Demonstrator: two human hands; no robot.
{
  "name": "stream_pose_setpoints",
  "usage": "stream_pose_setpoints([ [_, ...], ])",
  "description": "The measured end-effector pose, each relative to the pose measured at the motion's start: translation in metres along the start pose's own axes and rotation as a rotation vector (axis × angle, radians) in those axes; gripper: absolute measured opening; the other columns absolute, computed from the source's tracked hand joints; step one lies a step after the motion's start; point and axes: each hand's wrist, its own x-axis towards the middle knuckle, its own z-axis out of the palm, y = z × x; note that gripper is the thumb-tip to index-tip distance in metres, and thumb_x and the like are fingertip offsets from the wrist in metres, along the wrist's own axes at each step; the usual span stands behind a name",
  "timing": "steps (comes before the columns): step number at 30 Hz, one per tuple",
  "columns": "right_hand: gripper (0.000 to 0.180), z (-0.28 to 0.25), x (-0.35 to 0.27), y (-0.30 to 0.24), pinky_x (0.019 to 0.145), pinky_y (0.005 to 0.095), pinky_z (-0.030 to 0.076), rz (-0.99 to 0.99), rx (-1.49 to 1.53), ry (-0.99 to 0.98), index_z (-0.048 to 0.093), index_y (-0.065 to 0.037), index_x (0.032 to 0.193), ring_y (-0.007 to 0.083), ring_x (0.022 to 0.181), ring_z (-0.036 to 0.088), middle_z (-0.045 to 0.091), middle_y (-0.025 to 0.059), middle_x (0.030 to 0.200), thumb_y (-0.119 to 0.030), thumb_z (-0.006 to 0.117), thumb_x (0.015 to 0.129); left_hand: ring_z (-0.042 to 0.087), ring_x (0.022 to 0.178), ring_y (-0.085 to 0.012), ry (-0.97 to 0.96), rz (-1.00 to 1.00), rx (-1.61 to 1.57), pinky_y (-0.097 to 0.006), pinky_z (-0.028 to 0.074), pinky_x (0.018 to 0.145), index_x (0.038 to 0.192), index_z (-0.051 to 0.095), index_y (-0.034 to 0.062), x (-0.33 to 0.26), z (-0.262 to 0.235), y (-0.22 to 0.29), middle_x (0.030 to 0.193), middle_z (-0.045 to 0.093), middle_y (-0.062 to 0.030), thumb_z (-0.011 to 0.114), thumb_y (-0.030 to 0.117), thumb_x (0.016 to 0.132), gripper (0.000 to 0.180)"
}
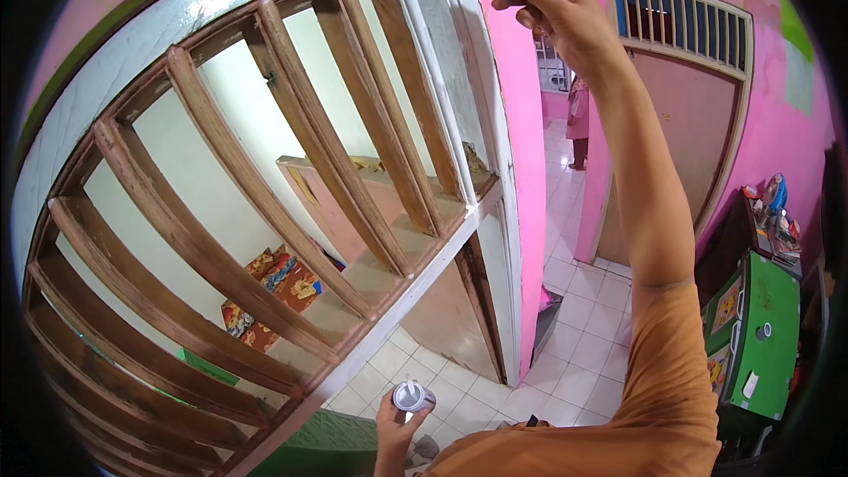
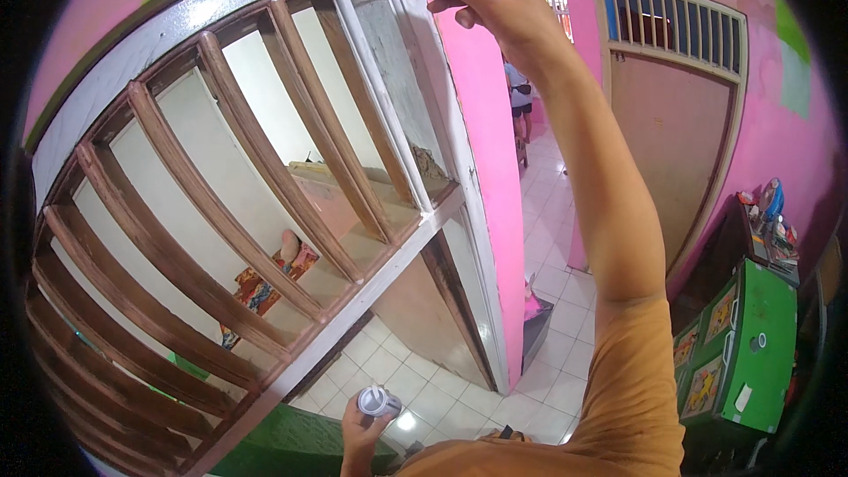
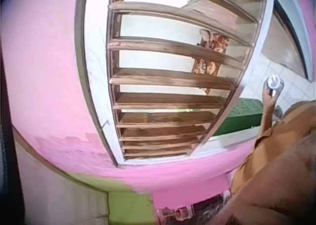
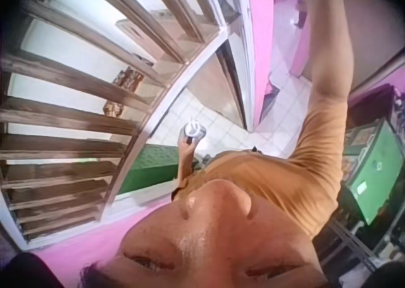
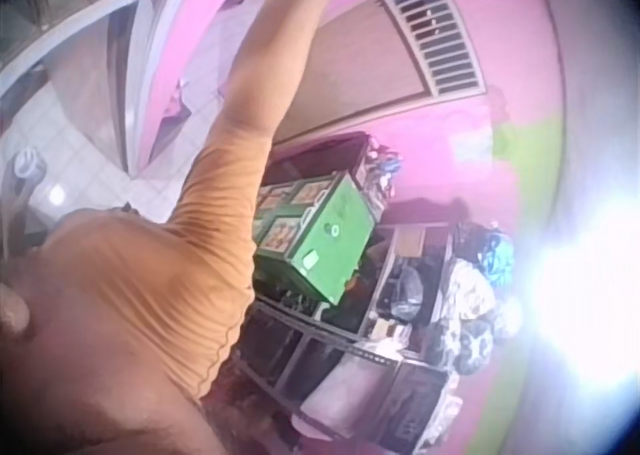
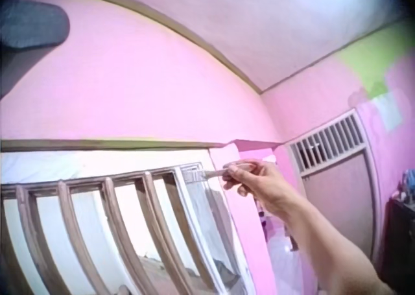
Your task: The person dips a paintbrush into a paint container and applies paint to a wooden window frame.
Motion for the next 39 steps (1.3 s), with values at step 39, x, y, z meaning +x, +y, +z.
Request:
stream_pose_setpoints([
  [39, 0.035, -0.031, -0.142, 0.055, 0.061, 0.0238, 0.043, 0.487, -0.141, -0.343, 0.072, 0.001, 0.112, 0.0089, 0.074, 0.059, 0.067, 0.0031, 0.084, -0.032, 0.070, 0.099, 0.060, 0.127, -0.0275, -0.083, -0.054, 0.022, -0.042, 0.049, 0.109, 0.140, 0.046, -0.0056, 0.002, 0.012, 0.001, 0.140, 0.058, -0.0212, 0.077, -0.007, 0.082, 0.066],
])
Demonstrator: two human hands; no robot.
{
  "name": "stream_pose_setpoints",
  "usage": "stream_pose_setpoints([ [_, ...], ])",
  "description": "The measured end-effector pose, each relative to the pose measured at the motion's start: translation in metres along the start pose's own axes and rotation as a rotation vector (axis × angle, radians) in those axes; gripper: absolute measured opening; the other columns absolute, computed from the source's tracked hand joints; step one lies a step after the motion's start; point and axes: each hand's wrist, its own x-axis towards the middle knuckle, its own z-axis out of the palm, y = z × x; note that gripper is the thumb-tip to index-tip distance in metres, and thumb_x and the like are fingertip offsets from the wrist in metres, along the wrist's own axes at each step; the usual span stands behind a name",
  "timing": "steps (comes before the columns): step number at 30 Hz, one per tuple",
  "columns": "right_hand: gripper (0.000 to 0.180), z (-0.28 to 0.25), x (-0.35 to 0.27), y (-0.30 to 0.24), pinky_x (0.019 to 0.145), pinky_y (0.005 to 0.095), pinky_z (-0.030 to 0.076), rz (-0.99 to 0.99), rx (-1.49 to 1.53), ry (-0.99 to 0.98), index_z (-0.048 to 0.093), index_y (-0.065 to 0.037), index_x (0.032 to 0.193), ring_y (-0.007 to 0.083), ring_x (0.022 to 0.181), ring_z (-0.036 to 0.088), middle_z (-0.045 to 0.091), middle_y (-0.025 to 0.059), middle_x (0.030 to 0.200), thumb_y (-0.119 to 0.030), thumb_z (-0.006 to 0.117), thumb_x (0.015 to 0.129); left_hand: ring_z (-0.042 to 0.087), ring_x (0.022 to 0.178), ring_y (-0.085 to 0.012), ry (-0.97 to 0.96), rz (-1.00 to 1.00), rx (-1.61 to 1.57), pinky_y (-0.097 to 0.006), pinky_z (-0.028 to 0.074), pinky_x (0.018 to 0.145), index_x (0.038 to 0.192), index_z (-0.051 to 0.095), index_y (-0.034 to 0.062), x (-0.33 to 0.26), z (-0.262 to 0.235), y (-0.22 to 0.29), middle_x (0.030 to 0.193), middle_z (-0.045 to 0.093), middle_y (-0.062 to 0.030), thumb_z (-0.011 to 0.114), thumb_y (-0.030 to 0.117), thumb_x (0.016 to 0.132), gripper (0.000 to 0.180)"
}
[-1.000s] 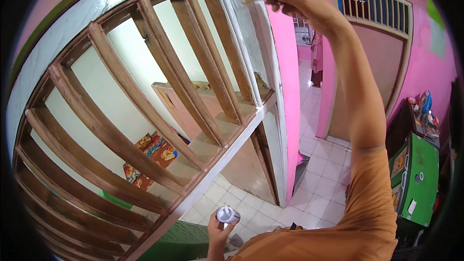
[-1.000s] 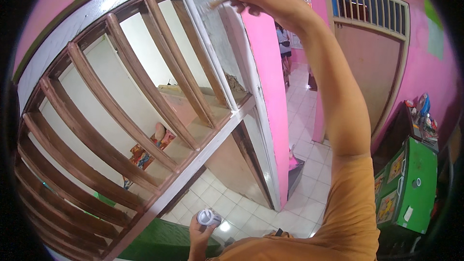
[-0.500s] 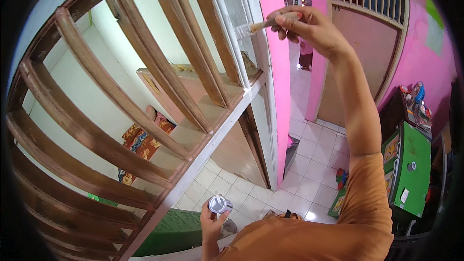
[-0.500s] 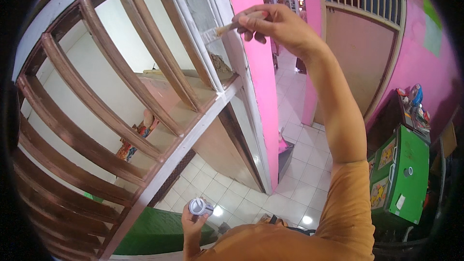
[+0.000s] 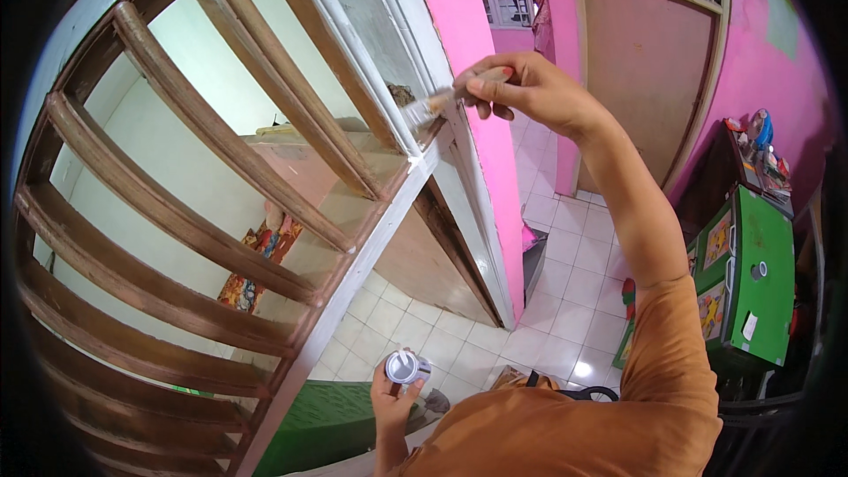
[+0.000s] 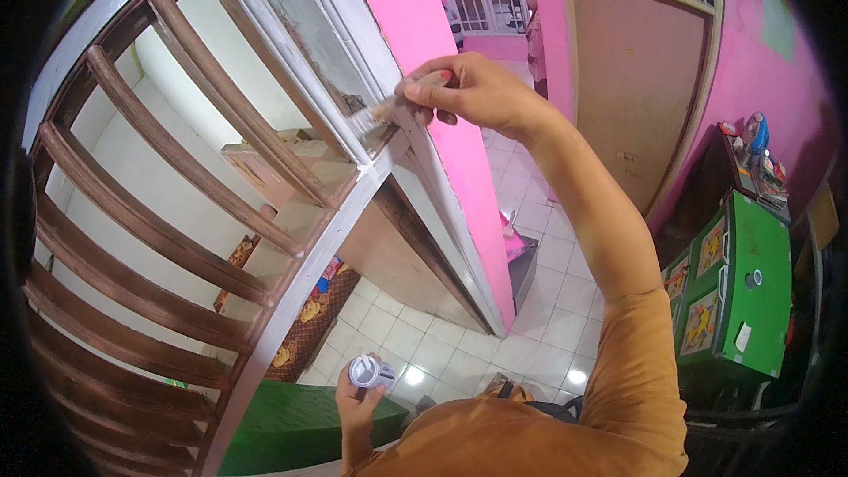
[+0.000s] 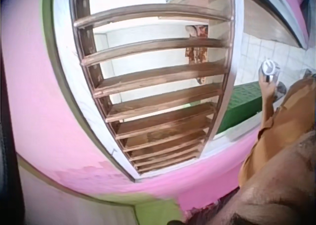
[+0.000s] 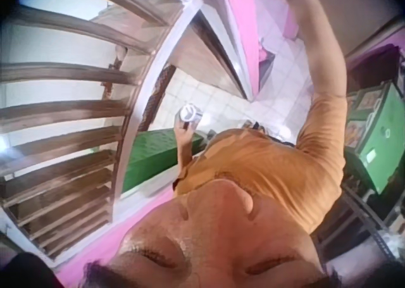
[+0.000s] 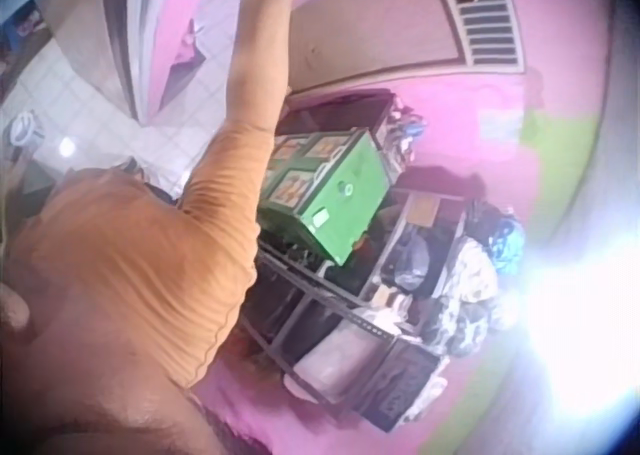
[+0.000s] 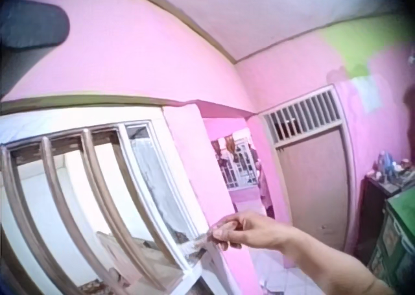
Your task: The person dips a paintbrush into a paint container and applies paint to a wooden window frame.
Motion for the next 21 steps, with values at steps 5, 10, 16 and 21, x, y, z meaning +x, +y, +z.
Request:
stream_pose_setpoints([
  [5, 0.034, -0.011, -0.017, 0.009, 0.063, 0.0251, 0.045, 0.059, 0.011, 0.036, 0.071, 0.001, 0.110, 0.0102, 0.074, 0.061, 0.069, 0.0048, 0.084, -0.032, 0.068, 0.100, 0.060, 0.126, -0.0266, 0.012, 0.013, -0.009, -0.041, 0.049, 0.108, 0.139, 0.046, -0.0055, 0.000, 0.001, -0.001, 0.138, 0.059, -0.0198, 0.077, -0.007, 0.082, 0.065],
  [10, 0.029, 0.008, -0.052, 0.022, 0.061, 0.0257, 0.045, 0.020, 0.274, 0.410, 0.069, 0.004, 0.114, 0.0121, 0.074, 0.063, 0.069, 0.0068, 0.086, -0.022, 0.065, 0.101, 0.061, 0.124, -0.0255, 0.022, 0.014, -0.025, -0.040, 0.049, 0.107, 0.139, 0.046, -0.0057, 0.002, -0.003, -0.005, 0.136, 0.060, -0.0186, 0.077, -0.006, 0.082, 0.064],
  [16, 0.027, 0.045, -0.099, 0.052, 0.059, 0.0276, 0.046, -0.023, 0.510, 0.672, 0.066, 0.006, 0.118, 0.0166, 0.071, 0.064, 0.069, 0.0124, 0.087, -0.013, 0.063, 0.099, 0.061, 0.123, -0.0251, 0.000, 0.003, 0.000, -0.039, 0.049, 0.106, 0.140, 0.046, -0.0060, 0.003, -0.010, -0.006, 0.135, 0.060, -0.0179, 0.078, -0.004, 0.082, 0.066],
  [21, 0.023, 0.079, -0.137, 0.058, 0.056, 0.0292, 0.046, -0.054, 0.570, 0.670, 0.066, 0.004, 0.112, 0.0183, 0.067, 0.063, 0.069, 0.0125, 0.085, -0.015, 0.067, 0.098, 0.059, 0.124, -0.0242, -0.027, 0.039, 0.052, -0.039, 0.048, 0.107, 0.141, 0.045, -0.0063, 0.010, -0.012, -0.015, 0.134, 0.059, -0.0160, 0.079, -0.003, 0.083, 0.068],
])
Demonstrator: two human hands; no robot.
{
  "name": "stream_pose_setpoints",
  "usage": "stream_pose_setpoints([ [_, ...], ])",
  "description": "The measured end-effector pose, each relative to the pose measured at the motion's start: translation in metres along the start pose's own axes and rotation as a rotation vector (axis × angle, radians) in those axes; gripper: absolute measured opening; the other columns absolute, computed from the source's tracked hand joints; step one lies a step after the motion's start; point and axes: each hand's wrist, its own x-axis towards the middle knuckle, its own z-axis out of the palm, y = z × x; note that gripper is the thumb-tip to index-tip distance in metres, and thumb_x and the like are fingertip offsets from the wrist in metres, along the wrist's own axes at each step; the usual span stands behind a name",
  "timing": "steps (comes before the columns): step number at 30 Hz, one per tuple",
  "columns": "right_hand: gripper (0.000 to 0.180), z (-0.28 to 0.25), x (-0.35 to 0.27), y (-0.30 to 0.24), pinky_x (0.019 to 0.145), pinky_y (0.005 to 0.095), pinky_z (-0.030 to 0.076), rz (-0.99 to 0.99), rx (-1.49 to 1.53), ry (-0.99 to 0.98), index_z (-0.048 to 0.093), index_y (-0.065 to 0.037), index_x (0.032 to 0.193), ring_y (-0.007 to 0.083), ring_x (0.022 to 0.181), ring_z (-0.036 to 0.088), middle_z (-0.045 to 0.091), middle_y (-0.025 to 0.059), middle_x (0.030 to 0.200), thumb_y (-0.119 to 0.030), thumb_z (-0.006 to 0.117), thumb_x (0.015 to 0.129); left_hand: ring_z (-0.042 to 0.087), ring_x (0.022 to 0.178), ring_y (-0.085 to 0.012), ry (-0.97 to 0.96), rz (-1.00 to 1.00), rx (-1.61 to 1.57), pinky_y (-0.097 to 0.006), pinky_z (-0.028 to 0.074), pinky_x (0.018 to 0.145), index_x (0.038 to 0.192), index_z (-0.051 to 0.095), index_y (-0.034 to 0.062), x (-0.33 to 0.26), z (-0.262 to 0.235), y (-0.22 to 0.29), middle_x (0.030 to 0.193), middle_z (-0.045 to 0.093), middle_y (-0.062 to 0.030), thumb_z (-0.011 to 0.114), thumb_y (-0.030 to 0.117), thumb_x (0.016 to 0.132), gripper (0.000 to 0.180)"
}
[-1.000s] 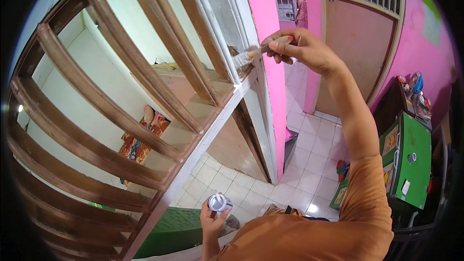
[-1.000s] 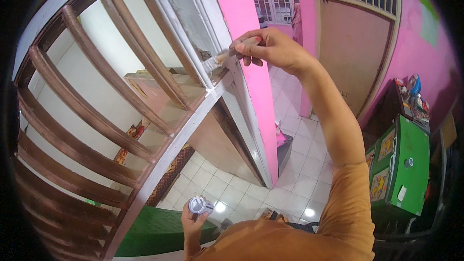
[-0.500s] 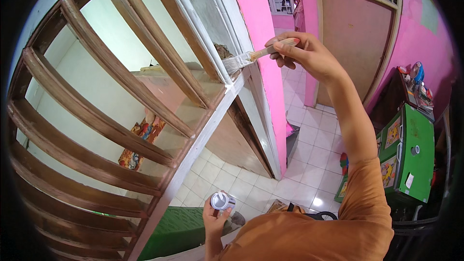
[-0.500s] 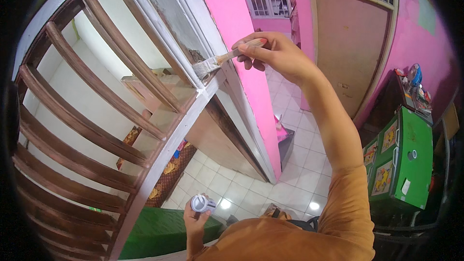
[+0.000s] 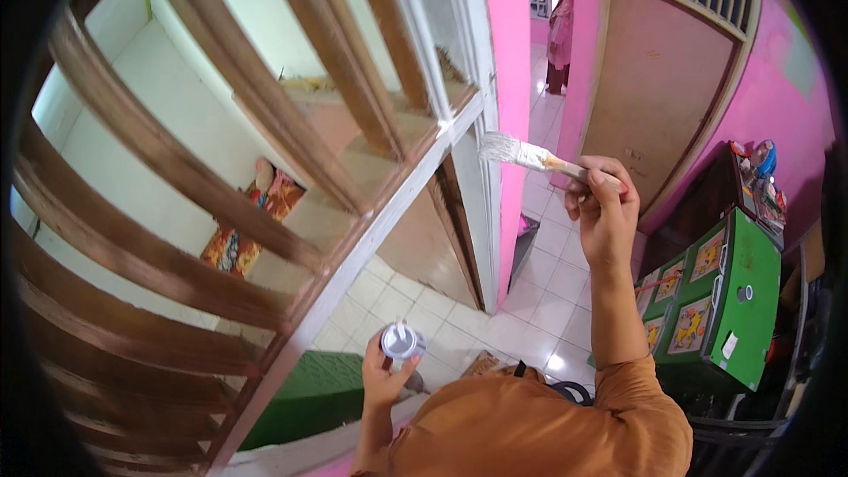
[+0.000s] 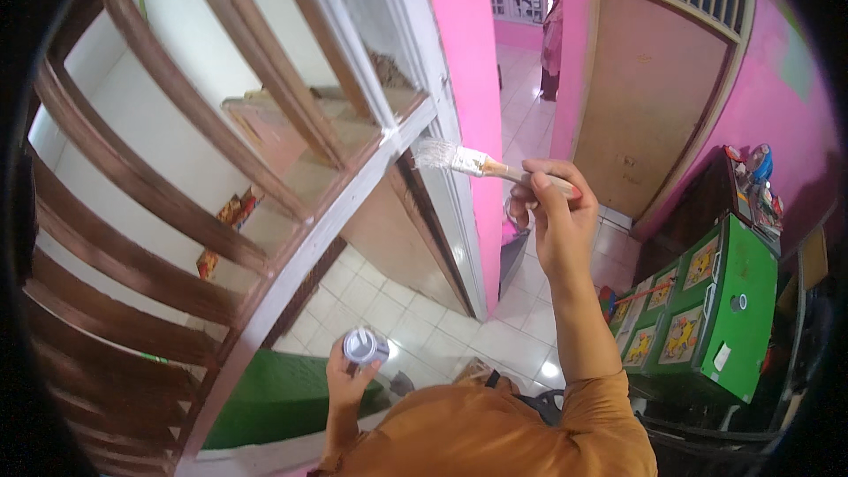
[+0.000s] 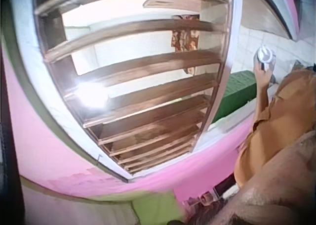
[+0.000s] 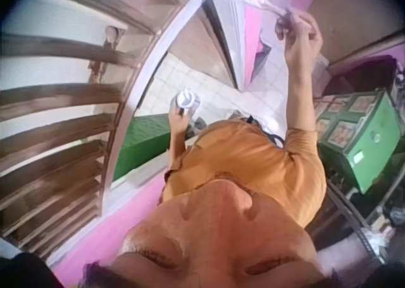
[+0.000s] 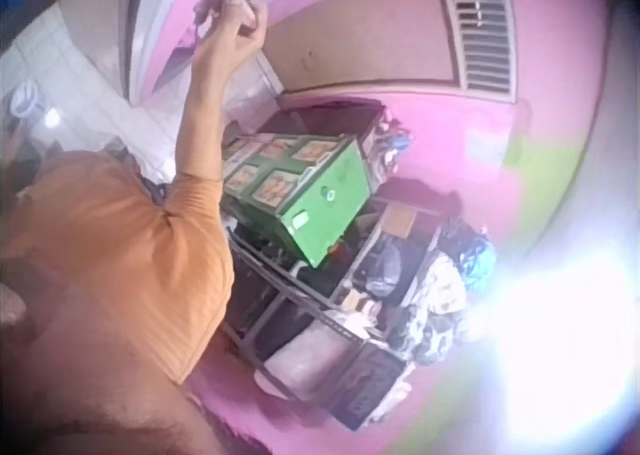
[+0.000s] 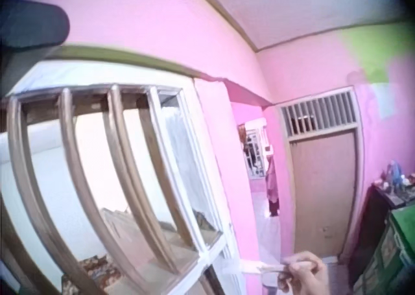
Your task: The person dips a paintbrush into a paint container and applies paint to a wooden window frame.
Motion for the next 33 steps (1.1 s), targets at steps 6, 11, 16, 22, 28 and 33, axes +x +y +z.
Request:
stream_pose_setpoints([
  [6, 0.017, 0.017, -0.056, -0.007, 0.047, 0.0256, 0.042, 0.057, -0.159, -0.106, 0.060, -0.002, 0.105, 0.0142, 0.064, 0.061, 0.063, 0.0074, 0.079, -0.018, 0.063, 0.100, 0.058, 0.124, -0.0220, -0.006, 0.027, 0.050, -0.036, 0.046, 0.109, 0.144, 0.045, -0.0057, 0.023, 0.023, 0.011, 0.134, 0.058, -0.0150, 0.083, 0.001, 0.082, 0.073],
  [11, 0.019, 0.024, -0.080, -0.005, 0.050, 0.0269, 0.046, 0.134, -0.211, -0.133, 0.060, 0.000, 0.104, 0.0164, 0.062, 0.063, 0.066, 0.0107, 0.079, -0.018, 0.063, 0.100, 0.057, 0.126, -0.0220, -0.113, 0.175, 0.141, -0.036, 0.045, 0.109, 0.143, 0.045, -0.0058, 0.043, 0.037, 0.026, 0.135, 0.058, -0.0141, 0.079, -0.002, 0.084, 0.069],
  [16, 0.017, 0.034, -0.096, -0.009, 0.052, 0.0270, 0.049, 0.191, -0.323, -0.191, 0.062, 0.002, 0.102, 0.0174, 0.061, 0.065, 0.068, 0.0127, 0.078, -0.015, 0.064, 0.100, 0.058, 0.126, -0.0209, -0.182, 0.249, 0.081, -0.035, 0.045, 0.109, 0.144, 0.044, -0.0054, 0.052, 0.046, 0.031, 0.137, 0.057, -0.0148, 0.080, -0.001, 0.083, 0.071],
  [22, 0.012, 0.049, -0.108, -0.008, 0.057, 0.0254, 0.052, 0.170, -0.498, -0.346, 0.064, 0.001, 0.100, 0.0148, 0.066, 0.067, 0.070, 0.0106, 0.083, -0.010, 0.067, 0.098, 0.058, 0.126, -0.0198, -0.213, 0.310, 0.171, -0.034, 0.045, 0.108, 0.142, 0.048, -0.0044, 0.052, 0.048, 0.038, 0.135, 0.061, -0.0139, 0.082, 0.001, 0.081, 0.070],
  [28, 0.008, 0.055, -0.095, 0.001, 0.064, 0.0284, 0.050, 0.043, -0.671, -0.591, 0.070, 0.001, 0.097, 0.0155, 0.072, 0.067, 0.073, 0.0095, 0.087, -0.002, 0.071, 0.089, 0.058, 0.126, -0.0199, -0.228, 0.249, 0.203, -0.034, 0.045, 0.108, 0.141, 0.050, -0.0030, 0.052, 0.045, 0.040, 0.136, 0.061, -0.0134, 0.083, 0.003, 0.080, 0.070],
  [33, 0.011, 0.072, -0.079, 0.004, 0.065, 0.0294, 0.051, 0.044, -0.820, -0.838, 0.070, 0.000, 0.098, 0.0178, 0.071, 0.067, 0.071, 0.0101, 0.084, -0.007, 0.072, 0.090, 0.058, 0.127, -0.0202, -0.258, 0.243, 0.217, -0.034, 0.045, 0.109, 0.141, 0.050, -0.0031, 0.054, 0.040, 0.042, 0.136, 0.061, -0.0134, 0.083, 0.004, 0.081, 0.069],
])
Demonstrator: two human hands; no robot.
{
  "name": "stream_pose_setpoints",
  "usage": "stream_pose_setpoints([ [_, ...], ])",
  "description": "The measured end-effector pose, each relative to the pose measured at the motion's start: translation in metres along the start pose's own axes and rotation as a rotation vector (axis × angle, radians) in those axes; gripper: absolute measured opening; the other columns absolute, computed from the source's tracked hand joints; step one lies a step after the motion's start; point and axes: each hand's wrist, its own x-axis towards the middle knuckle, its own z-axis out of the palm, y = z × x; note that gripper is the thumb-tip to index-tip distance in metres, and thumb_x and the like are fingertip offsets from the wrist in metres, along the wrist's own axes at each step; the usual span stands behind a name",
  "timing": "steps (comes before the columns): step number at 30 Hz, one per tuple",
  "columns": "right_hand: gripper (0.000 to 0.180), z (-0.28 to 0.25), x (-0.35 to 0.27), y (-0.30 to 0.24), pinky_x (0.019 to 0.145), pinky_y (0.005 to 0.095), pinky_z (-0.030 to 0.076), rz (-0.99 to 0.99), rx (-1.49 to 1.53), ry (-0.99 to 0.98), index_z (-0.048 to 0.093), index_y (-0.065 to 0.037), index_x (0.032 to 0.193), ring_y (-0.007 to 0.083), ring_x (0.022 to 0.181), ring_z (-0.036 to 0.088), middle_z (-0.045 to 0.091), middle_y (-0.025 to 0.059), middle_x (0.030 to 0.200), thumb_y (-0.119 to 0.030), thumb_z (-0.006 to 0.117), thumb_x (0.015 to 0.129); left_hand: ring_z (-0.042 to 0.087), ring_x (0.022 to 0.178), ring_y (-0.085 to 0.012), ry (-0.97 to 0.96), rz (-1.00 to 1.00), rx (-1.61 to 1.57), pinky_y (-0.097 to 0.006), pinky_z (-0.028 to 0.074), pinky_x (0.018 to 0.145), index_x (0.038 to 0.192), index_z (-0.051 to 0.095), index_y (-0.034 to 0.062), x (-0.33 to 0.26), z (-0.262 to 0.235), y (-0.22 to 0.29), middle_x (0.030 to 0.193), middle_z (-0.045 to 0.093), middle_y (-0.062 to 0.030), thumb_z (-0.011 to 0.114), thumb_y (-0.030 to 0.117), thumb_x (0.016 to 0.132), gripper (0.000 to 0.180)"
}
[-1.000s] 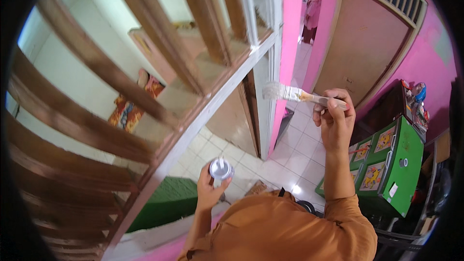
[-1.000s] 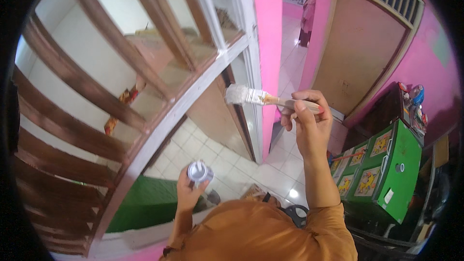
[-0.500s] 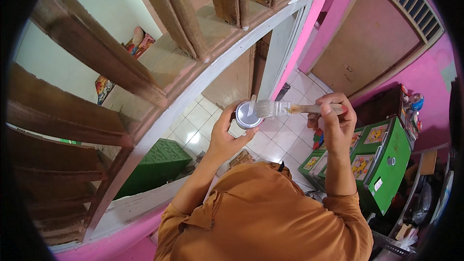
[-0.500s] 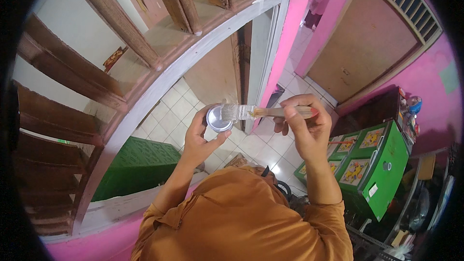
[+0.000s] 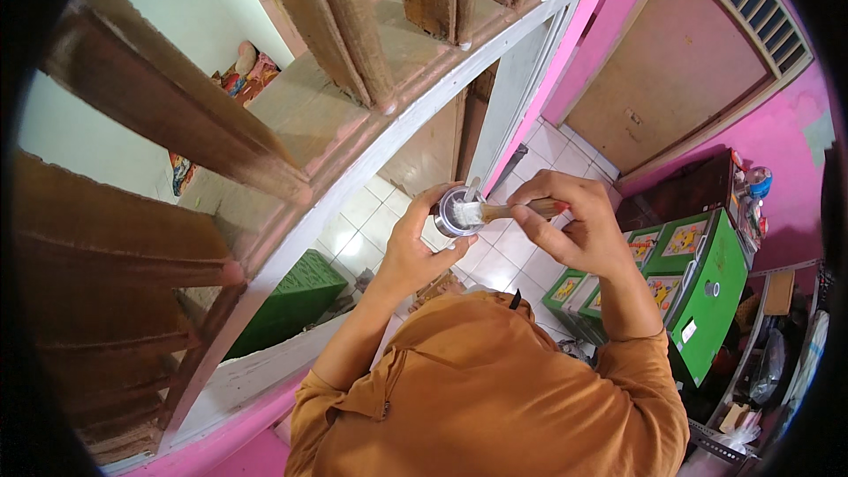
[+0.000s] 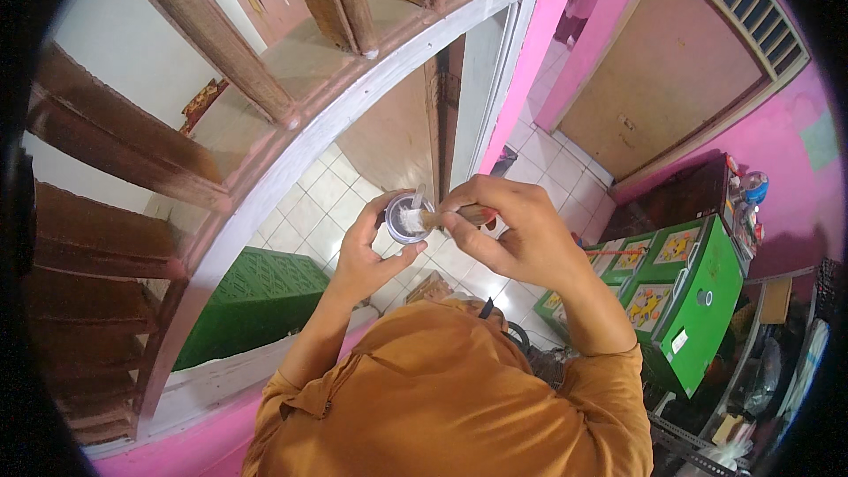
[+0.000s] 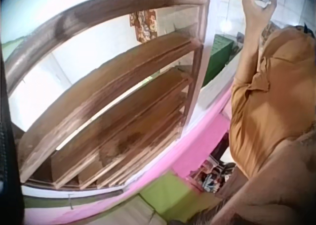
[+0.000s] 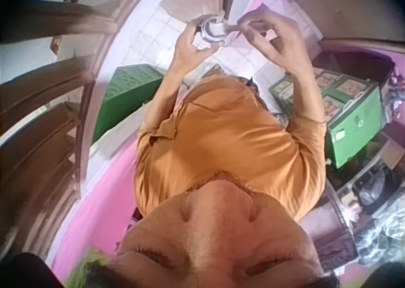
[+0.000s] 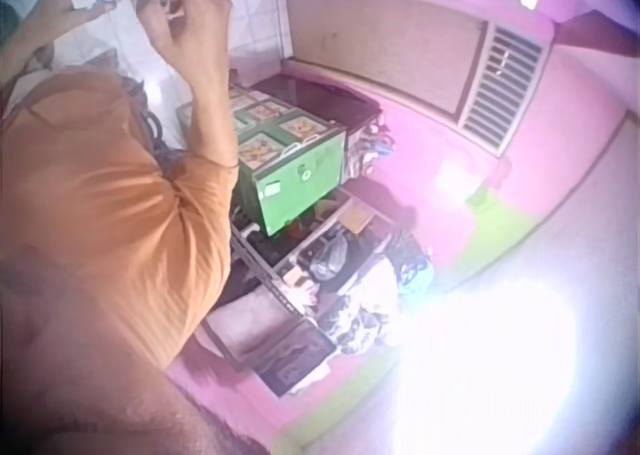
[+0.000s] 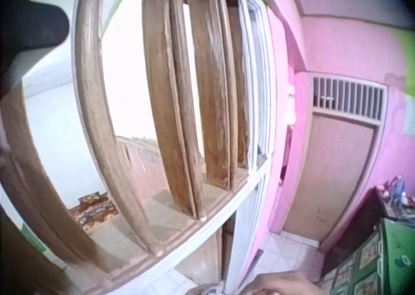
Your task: The person dips a paintbrush into a paint container and applies paint to a wooden window frame.
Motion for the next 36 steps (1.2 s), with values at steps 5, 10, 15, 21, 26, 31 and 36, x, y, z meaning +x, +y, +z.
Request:
stream_pose_setpoints([
  [5, 0.008, 0.000, 0.003, 0.009, 0.061, 0.0284, 0.049, 0.002, 0.007, -0.051, 0.070, 0.001, 0.095, 0.0153, 0.068, 0.067, 0.072, 0.0095, 0.084, -0.003, 0.070, 0.089, 0.058, 0.127, -0.0202, -0.004, -0.014, 0.004, -0.034, 0.044, 0.109, 0.141, 0.050, -0.0033, 0.001, 0.001, -0.002, 0.136, 0.061, -0.0137, 0.083, 0.004, 0.081, 0.069],
  [10, 0.012, -0.004, -0.012, 0.017, 0.060, 0.0267, 0.051, 0.246, 0.356, 0.189, 0.068, 0.000, 0.103, 0.0147, 0.067, 0.068, 0.072, 0.0074, 0.080, -0.010, 0.068, 0.097, 0.058, 0.127, -0.0210, 0.019, 0.006, -0.029, -0.036, 0.045, 0.109, 0.141, 0.049, -0.0032, 0.003, 0.004, -0.006, 0.137, 0.060, -0.0141, 0.083, 0.002, 0.081, 0.069],
  [15, 0.016, -0.004, -0.027, 0.034, 0.057, 0.0277, 0.053, 0.314, 0.518, 0.338, 0.063, 0.001, 0.102, 0.0170, 0.064, 0.069, 0.072, 0.0129, 0.080, -0.014, 0.066, 0.101, 0.058, 0.127, -0.0213, 0.029, 0.051, -0.062, -0.036, 0.046, 0.108, 0.143, 0.047, -0.0031, 0.008, 0.010, -0.005, 0.138, 0.059, -0.0141, 0.083, 0.000, 0.080, 0.073],
  [21, 0.022, 0.005, -0.039, 0.045, 0.051, 0.0321, 0.054, 0.380, 0.723, 0.510, 0.062, 0.001, 0.098, 0.0222, 0.058, 0.068, 0.070, 0.0156, 0.076, -0.021, 0.065, 0.102, 0.058, 0.126, -0.0203, 0.034, 0.030, -0.091, -0.035, 0.045, 0.108, 0.143, 0.046, -0.0049, 0.014, 0.016, 0.003, 0.135, 0.060, -0.0149, 0.083, 0.000, 0.082, 0.072],
  [26, 0.027, 0.006, -0.042, 0.049, 0.046, 0.0341, 0.052, 0.424, 0.881, 0.607, 0.060, -0.001, 0.095, 0.0241, 0.051, 0.064, 0.068, 0.0148, 0.071, -0.027, 0.061, 0.105, 0.058, 0.125, -0.0197, 0.021, 0.045, -0.092, -0.034, 0.045, 0.108, 0.143, 0.045, -0.0055, 0.022, 0.018, 0.012, 0.134, 0.060, -0.0142, 0.083, 0.001, 0.082, 0.071],
  [31, 0.026, 0.000, -0.039, 0.051, 0.045, 0.0347, 0.051, 0.425, 0.981, 0.660, 0.061, -0.003, 0.094, 0.0242, 0.050, 0.063, 0.067, 0.0142, 0.069, -0.027, 0.060, 0.105, 0.059, 0.125, -0.0196, 0.012, 0.066, -0.087, -0.035, 0.046, 0.108, 0.142, 0.046, -0.0051, 0.031, 0.021, 0.022, 0.135, 0.059, -0.0138, 0.083, 0.002, 0.083, 0.070],
  [36, 0.026, -0.009, -0.032, 0.043, 0.046, 0.0352, 0.051, 0.385, 0.971, 0.709, 0.061, -0.004, 0.091, 0.0239, 0.050, 0.062, 0.067, 0.0141, 0.069, -0.027, 0.060, 0.105, 0.059, 0.125, -0.0203, 0.047, 0.094, -0.082, -0.035, 0.047, 0.108, 0.142, 0.046, -0.0048, 0.038, 0.023, 0.023, 0.134, 0.059, -0.0138, 0.083, 0.001, 0.083, 0.069],
])
